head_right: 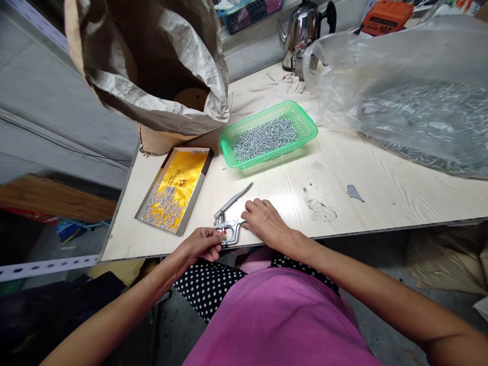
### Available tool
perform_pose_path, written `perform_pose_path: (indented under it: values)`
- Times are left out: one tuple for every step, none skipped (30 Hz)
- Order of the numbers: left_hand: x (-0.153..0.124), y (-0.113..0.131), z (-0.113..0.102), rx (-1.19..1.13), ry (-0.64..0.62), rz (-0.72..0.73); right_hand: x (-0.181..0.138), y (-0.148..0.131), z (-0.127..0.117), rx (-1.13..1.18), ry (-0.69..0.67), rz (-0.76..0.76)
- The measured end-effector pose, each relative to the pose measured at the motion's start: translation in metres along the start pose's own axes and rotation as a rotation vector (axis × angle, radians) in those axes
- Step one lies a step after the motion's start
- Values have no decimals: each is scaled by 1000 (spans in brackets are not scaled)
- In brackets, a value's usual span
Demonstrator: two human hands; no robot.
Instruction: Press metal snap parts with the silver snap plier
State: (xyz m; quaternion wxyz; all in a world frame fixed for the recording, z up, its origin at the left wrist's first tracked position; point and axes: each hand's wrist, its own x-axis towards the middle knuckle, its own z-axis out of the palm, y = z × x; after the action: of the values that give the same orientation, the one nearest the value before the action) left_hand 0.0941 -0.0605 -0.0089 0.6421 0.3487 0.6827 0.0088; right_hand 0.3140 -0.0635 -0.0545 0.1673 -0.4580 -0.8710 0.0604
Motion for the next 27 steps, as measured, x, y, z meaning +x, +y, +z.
perform_pose_path:
  values:
    - [1, 1, 0, 7, -5, 1, 3, 5, -2, 10, -2, -13]
    - [1, 1, -1, 13, -11, 2, 7, 12, -3, 10, -3, -29]
    - [1, 2, -2, 18, -15, 2, 12, 18, -3, 0, -8, -44]
    - [2, 2, -2, 23, -18, -1, 16, 25, -3, -15, -18, -56]
    - [2, 2, -3, 26, -20, -4, 21, 30, -2, -23, -38, -67]
    - [2, 2, -3, 27, -22, -9, 25, 35, -2, -22, -64, -77]
    - [2, 3, -3, 27, -22, -14, 29, 39, -1, -14, -93, -85]
    - [2, 2, -3, 25, -23, -20, 32, 42, -1, -3, -121, -88]
    - [2, 2, -3, 24, -23, -26, 35, 43, -1, 8, -146, -86]
    - [2, 2, -3, 23, -23, -29, 37, 44, -2, 17, -166, -83]
    - [2, 2, -3, 22, -23, -31, 38, 43, -3, 22, -181, -81]
    - [2, 2, -3, 23, -22, -33, 40, 43, -4, 22, -192, -81]
    - [2, 2, -3, 25, -21, -34, 41, 42, -6, 18, -202, -83]
    - [2, 2, -3, 27, -19, -35, 42, 42, -7, 13, -211, -86]
    - [2, 2, -2, 28, -16, -36, 43, 41, -8, 8, -220, -90]
    - [2, 2, -2, 31, -13, -37, 43, 41, -9, 4, -229, -92]
    - [2, 2, -2, 34, -10, -38, 43, 41, -9, 1, -237, -92]
    - [2, 3, -1, 36, -7, -36, 43, 41, -10, 2, -243, -92]
    - [1, 3, -1, 39, -3, -32, 43, 41, -10, 5, -245, -92]
    - [0, 3, 0, 46, 0, -27, 42, 40, -11, 12, -243, -91]
    - [-1, 2, 0, 61, 3, -21, 41, 39, -11, 19, -239, -88]
    - [-3, 2, 1, 92, 9, -13, 40, 38, -12, 28, -232, -84]
    - [-6, 1, 1, 148, 32, 5, 39, 37, -13, 37, -225, -79]
    - [-9, 0, 2, 235, 81, 48, 37, 35, -14, 43, -217, -74]
    - [-13, -1, 4, 351, 163, 123, 36, 33, -15, 46, -212, -70]
    - [-16, -2, 6, 486, 268, 225, 35, 31, -17, 47, -212, -69]
    - [-18, -2, 8, 622, 382, 345, 34, 30, -18, 46, -216, -68]
